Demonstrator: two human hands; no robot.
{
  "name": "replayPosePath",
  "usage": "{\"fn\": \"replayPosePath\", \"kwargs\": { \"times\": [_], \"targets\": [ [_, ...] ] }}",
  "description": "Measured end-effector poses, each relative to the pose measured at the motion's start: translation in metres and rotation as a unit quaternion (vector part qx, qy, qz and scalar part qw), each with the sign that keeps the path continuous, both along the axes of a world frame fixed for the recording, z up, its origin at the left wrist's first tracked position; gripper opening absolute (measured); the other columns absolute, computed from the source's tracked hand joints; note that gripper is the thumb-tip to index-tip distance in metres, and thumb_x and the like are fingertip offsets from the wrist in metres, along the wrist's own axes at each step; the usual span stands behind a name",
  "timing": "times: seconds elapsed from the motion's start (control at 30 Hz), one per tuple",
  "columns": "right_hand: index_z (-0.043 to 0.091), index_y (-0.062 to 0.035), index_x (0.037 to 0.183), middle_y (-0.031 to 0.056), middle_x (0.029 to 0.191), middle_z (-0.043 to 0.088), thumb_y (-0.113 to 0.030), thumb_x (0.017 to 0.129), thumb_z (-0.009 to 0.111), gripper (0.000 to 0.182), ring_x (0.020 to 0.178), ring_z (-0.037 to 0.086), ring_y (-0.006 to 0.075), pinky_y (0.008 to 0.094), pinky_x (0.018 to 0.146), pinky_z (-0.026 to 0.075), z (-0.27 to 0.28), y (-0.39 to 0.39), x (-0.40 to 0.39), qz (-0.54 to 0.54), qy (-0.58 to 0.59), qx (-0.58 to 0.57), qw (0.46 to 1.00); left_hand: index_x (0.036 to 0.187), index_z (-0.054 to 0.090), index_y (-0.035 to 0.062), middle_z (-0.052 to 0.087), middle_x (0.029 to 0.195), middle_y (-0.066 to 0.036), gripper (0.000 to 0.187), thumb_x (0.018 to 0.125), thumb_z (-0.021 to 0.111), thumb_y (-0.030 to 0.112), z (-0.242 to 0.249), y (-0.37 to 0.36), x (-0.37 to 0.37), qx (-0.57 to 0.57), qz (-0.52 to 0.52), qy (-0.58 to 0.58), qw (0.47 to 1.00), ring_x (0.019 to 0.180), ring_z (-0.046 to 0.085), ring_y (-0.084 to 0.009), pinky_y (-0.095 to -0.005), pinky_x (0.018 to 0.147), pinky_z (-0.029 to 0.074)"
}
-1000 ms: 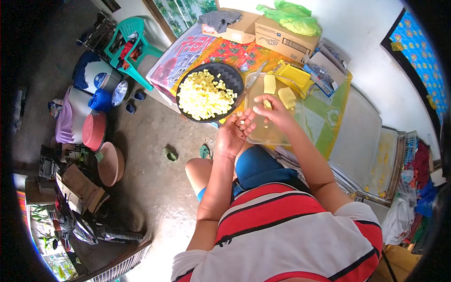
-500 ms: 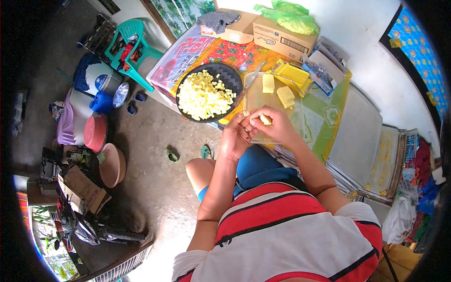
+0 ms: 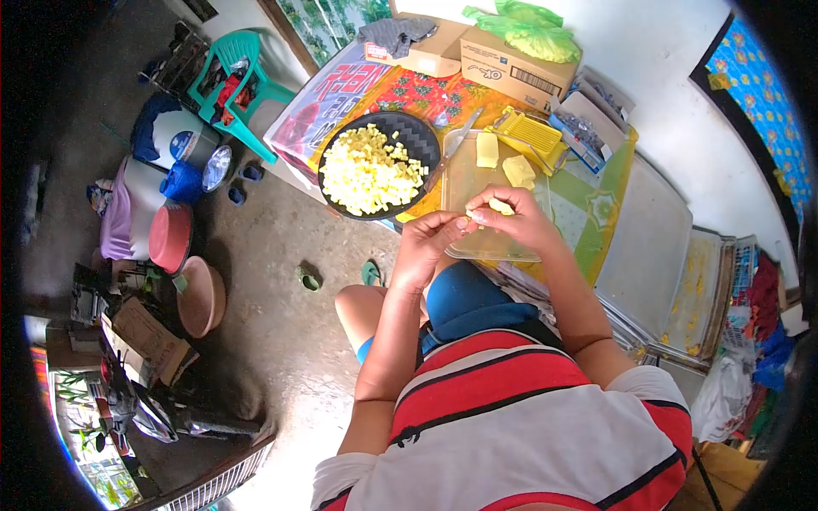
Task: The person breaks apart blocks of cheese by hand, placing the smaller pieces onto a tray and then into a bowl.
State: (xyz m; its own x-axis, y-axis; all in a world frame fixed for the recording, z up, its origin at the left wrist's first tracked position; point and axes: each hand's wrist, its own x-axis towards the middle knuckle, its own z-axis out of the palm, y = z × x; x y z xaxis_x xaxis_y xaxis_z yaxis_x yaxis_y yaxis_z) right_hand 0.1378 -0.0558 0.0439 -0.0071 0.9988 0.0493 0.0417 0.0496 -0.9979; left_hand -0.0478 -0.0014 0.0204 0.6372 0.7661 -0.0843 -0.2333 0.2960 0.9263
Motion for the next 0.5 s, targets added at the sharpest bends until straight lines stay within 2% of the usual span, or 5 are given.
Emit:
{"fn": "replayPosePath", "kwargs": {
  "times": [0.1,0.3,0.4,0.5],
  "targets": [
    [0.066,-0.0017,0.096,0.0036,0.092,0.065,-0.012,0.085,0.068,0.016,0.086,0.059,0.0106,0.0265,0.081,0.046,-0.0043,0.0021,0.0009,0.007,-0.024,0.027,0.999,0.101,0.067,-0.0032,0.07,0.091,-0.01,0.019,0.087,0.065,0.01,-0.0024,-0.0007,0.001,-0.006,0.004,-0.016,1.0,0.083,0.064,-0.0127,-0.0252,0.079,0.05],
    [0.066,-0.0016,0.096,0.0032,0.09,0.065,-0.013,0.084,0.069,0.017,0.086,0.059,0.0104,0.0264,0.081,0.045,-0.0067,0.0016,0.0023,0.042,-0.033,0.054,0.997,0.098,0.066,-0.0047,0.069,0.088,-0.012,0.018,0.088,0.064,0.01,0.0031,-0.0036,-0.0008,-0.027,-0.02,-0.041,0.999,0.082,0.066,-0.0146,-0.0256,0.076,0.051],
    [0.066,-0.0019,0.096,0.0021,0.089,0.065,-0.012,0.083,0.069,0.017,0.085,0.059,0.0097,0.0268,0.08,0.046,-0.0092,0.0016,0.0015,0.04,-0.047,0.068,0.996,0.099,0.064,-0.0047,0.069,0.089,-0.014,0.02,0.09,0.063,0.013,0.0026,-0.0036,-0.0039,-0.098,-0.032,-0.069,0.992,0.08,0.068,-0.0176,-0.0272,0.074,0.054],
    [0.066,-0.0023,0.097,0.0031,0.087,0.065,-0.011,0.082,0.071,0.018,0.083,0.06,0.0108,0.0276,0.077,0.047,-0.0057,-0.0021,-0.0053,0.028,-0.008,0.103,0.994,0.102,0.061,-0.0059,0.068,0.093,-0.019,0.023,0.092,0.058,0.015,-0.0008,-0.0012,-0.0057,-0.147,-0.032,-0.09,0.985,0.086,0.068,-0.026,-0.035,0.077,0.057]
  ]
}}
